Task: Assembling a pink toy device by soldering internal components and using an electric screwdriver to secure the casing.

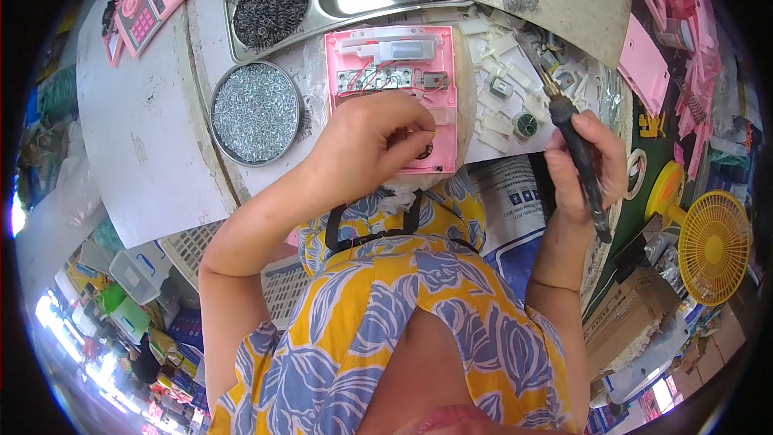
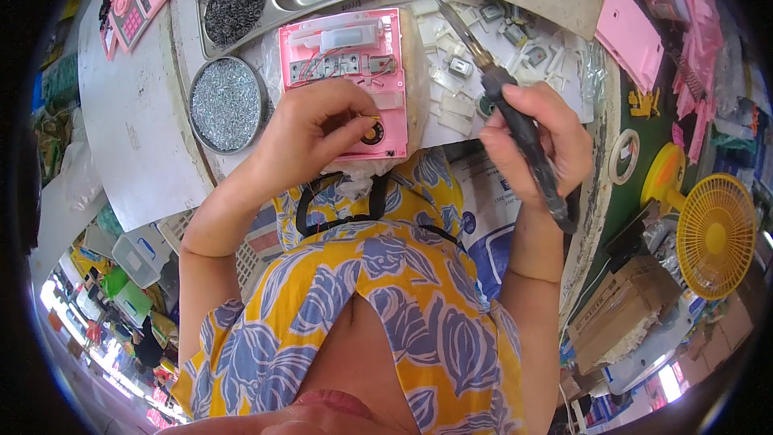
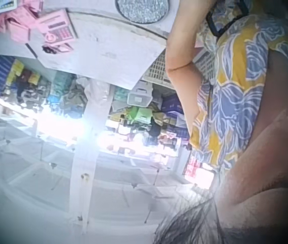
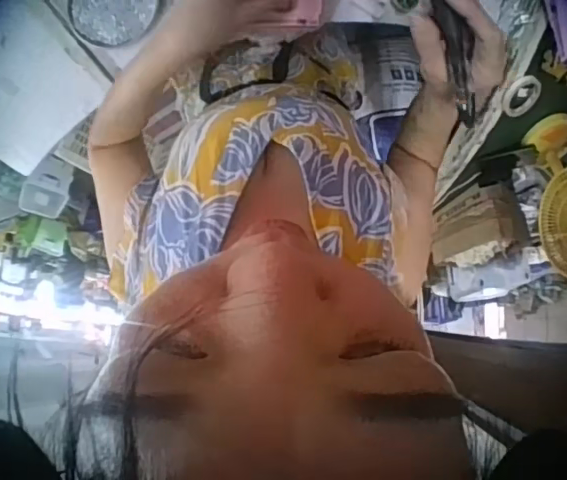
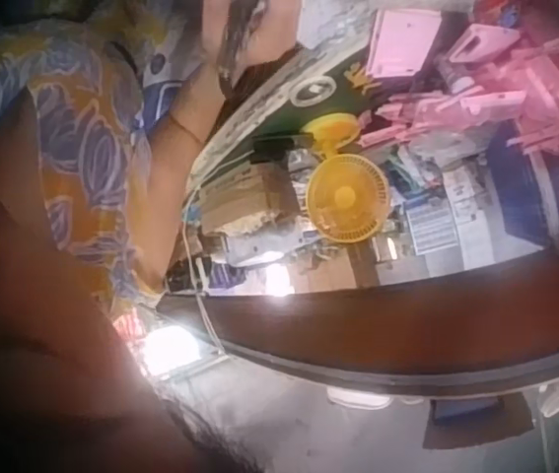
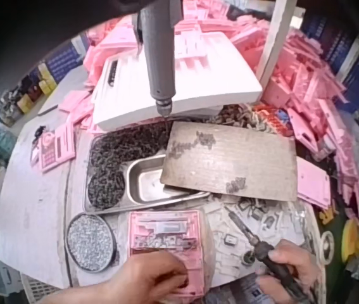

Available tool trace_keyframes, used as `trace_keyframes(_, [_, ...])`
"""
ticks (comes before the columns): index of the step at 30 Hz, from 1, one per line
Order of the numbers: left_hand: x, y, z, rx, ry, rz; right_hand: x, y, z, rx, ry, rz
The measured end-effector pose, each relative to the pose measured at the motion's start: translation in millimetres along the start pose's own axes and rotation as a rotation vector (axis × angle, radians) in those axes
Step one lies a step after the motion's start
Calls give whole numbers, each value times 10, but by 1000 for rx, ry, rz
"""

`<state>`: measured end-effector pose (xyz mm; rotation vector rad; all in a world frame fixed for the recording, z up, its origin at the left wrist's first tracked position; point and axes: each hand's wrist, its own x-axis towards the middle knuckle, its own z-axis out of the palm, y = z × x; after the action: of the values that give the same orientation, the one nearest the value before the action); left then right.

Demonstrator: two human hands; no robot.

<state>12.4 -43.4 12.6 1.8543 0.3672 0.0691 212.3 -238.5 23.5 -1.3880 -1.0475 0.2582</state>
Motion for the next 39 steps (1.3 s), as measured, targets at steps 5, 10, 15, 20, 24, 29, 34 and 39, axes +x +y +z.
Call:
trace_keyframes(5, [39,45,-21,-108,-9,-188,26,37,73,9,-129,2])
trace_keyframes(10, [25,-57,42,268,34,184,2,-20,-171,94,-151,66])
trace_keyframes(15, [21,-34,134,400,76,190,-44,-85,-264,53,-353,145])
trace_keyframes(20, [23,-52,138,437,60,179,-54,-46,-161,-3,-459,143])
trace_keyframes(24, [23,-66,145,443,67,186,2,-49,-103,-40,-528,139])
trace_keyframes(29, [28,-72,138,425,67,194,14,-34,-82,-43,-532,137])
trace_keyframes(34, [28,-78,116,381,57,192,20,-36,-79,-48,-531,142])
trace_keyframes(39, [18,-75,129,417,41,187,29,-33,-63,-46,-541,137])
